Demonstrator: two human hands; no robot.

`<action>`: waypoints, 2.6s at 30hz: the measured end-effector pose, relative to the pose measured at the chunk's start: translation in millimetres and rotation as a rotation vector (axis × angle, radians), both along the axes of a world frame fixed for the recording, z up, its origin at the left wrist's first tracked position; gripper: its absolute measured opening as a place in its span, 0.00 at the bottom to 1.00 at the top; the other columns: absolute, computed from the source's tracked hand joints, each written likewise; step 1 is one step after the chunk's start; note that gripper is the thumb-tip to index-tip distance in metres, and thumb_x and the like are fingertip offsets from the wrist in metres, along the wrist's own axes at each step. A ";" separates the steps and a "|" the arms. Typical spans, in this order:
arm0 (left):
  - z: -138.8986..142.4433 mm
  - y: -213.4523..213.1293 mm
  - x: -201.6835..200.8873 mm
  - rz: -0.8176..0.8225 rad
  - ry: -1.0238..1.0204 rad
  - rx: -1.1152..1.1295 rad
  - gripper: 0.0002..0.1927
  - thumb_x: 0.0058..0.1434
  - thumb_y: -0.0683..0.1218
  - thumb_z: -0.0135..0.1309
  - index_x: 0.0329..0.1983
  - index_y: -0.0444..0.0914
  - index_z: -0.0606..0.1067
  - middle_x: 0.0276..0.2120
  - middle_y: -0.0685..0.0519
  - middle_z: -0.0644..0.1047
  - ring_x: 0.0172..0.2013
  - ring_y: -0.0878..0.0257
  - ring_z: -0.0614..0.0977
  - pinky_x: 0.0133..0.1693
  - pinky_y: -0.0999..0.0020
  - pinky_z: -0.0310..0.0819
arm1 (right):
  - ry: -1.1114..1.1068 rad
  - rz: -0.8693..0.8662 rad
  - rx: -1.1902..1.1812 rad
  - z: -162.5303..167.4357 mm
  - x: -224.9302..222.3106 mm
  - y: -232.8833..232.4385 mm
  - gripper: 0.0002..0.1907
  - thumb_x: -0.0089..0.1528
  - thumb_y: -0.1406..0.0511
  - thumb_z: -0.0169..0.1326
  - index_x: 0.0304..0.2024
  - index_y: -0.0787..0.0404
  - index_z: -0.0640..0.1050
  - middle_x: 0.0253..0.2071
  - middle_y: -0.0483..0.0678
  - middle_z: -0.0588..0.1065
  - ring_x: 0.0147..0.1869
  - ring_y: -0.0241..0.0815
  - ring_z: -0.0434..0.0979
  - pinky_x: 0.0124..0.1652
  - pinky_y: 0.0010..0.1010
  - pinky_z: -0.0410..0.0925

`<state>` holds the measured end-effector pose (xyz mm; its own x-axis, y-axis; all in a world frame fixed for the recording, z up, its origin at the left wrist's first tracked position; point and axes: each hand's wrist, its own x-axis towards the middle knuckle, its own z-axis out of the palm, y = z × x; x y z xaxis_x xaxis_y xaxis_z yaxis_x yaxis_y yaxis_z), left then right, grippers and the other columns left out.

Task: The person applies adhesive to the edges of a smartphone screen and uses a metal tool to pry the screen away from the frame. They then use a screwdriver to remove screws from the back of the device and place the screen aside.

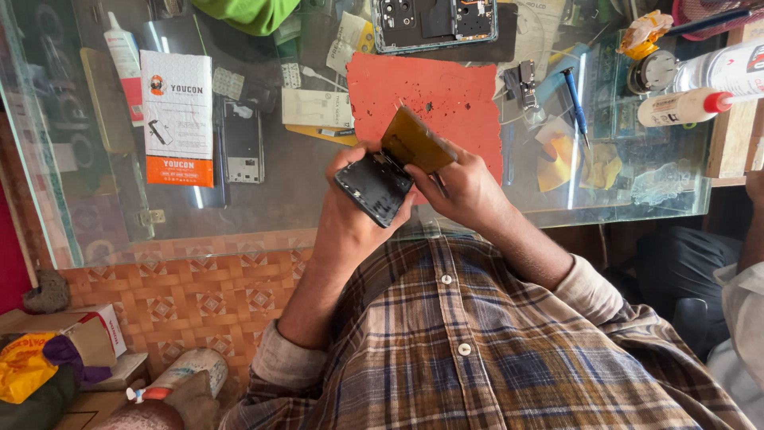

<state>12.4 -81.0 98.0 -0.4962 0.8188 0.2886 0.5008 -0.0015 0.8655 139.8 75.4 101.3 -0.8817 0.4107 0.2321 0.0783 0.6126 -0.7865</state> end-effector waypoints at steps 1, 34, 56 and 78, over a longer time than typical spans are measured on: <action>0.8 0.6 0.1 0.000 -0.037 0.019 0.45 0.62 0.43 0.71 0.67 0.33 0.50 0.59 0.43 0.72 0.52 0.57 0.84 0.52 0.62 0.82 | 0.011 -0.009 0.001 0.7 1.3 1.0 0.11 0.66 0.70 0.61 0.49 0.68 0.77 0.42 0.56 0.76 0.40 0.54 0.82 0.36 0.39 0.74; -10.8 14.6 9.6 -0.006 -0.252 0.179 0.53 0.56 0.39 0.73 0.76 0.36 0.49 0.57 0.46 0.72 0.54 0.59 0.81 0.56 0.63 0.84 | 0.016 -0.100 -0.154 -0.7 23.2 -4.6 0.10 0.62 0.72 0.62 0.46 0.68 0.79 0.40 0.55 0.79 0.40 0.47 0.85 0.38 0.33 0.79; -4.7 12.6 12.4 0.041 0.009 0.217 0.52 0.54 0.42 0.75 0.73 0.37 0.52 0.58 0.45 0.74 0.55 0.55 0.82 0.56 0.63 0.84 | 0.094 -0.145 0.015 -7.3 20.7 -14.1 0.09 0.62 0.74 0.62 0.44 0.65 0.79 0.36 0.53 0.78 0.35 0.49 0.82 0.32 0.34 0.73; -17.8 31.7 -5.9 -0.087 -0.206 0.514 0.52 0.59 0.39 0.72 0.76 0.49 0.49 0.67 0.44 0.66 0.61 0.56 0.78 0.58 0.64 0.81 | 0.166 -0.104 0.059 -7.6 9.3 19.1 0.10 0.61 0.73 0.65 0.45 0.66 0.80 0.39 0.54 0.79 0.38 0.50 0.83 0.36 0.33 0.73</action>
<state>6.4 -49.3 80.2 -0.5212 0.6387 0.5660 0.3007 -0.4833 0.8222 149.1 94.6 93.8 -0.7827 0.4794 0.3969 0.0160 0.6530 -0.7572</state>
